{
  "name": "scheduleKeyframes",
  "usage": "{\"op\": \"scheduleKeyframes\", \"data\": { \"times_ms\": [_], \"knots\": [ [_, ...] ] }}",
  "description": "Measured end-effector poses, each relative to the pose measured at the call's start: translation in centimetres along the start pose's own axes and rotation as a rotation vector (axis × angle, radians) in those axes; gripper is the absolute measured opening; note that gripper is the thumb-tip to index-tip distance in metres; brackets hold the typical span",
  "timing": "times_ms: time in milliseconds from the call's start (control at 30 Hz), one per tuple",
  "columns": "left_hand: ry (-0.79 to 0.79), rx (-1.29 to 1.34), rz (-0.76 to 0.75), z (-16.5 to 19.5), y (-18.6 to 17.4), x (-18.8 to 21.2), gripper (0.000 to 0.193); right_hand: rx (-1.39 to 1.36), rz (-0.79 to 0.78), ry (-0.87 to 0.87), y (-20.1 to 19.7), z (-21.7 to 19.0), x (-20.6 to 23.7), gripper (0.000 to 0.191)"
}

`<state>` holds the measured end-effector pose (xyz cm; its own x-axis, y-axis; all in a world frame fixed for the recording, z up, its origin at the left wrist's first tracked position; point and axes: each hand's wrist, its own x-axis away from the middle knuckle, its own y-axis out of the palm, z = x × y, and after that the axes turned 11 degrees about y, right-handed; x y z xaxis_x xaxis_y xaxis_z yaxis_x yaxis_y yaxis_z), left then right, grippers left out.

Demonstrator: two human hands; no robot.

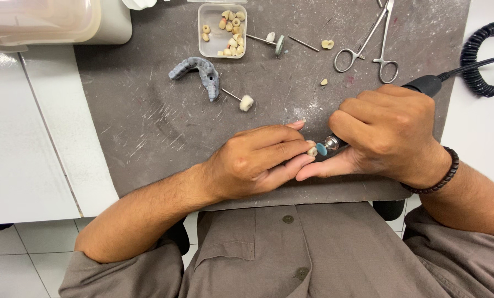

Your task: The person sits at a dental laboratory bench and uses a rotary handpiece with different grinding and polishing attachments to shape and smooth small dental crown prosthetics, holding each crown by hand and repositioning it under the rotating tool. They change attachments on the handpiece and work on several crowns taken from a small container.

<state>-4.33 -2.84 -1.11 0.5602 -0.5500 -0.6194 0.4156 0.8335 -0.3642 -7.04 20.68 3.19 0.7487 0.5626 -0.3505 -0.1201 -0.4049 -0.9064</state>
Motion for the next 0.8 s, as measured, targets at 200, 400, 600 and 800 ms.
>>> {"op": "scheduleKeyframes", "data": {
  "times_ms": [200,400,600,800],
  "knots": [
    [0.0,-0.011,-0.009,0.03,0.08,0.02,0.021,0.007,-0.002,0.002,0.13,-0.11,0.28,0.078],
    [-0.003,-0.013,-0.012,0.06,0.07,0.06,0.022,0.015,-0.011,-0.004,0.08,-0.07,0.28,0.078],
    [-0.029,0.02,-0.011,0.24,0.07,-0.06,0.022,0.037,-0.017,-0.001,-0.08,0.04,0.33,0.079],
    [-0.154,0.209,-0.018,0.4,-0.25,-0.25,0.019,-0.033,0.001,0.025,-0.39,0.14,0.2,0.074]
  ]
}}
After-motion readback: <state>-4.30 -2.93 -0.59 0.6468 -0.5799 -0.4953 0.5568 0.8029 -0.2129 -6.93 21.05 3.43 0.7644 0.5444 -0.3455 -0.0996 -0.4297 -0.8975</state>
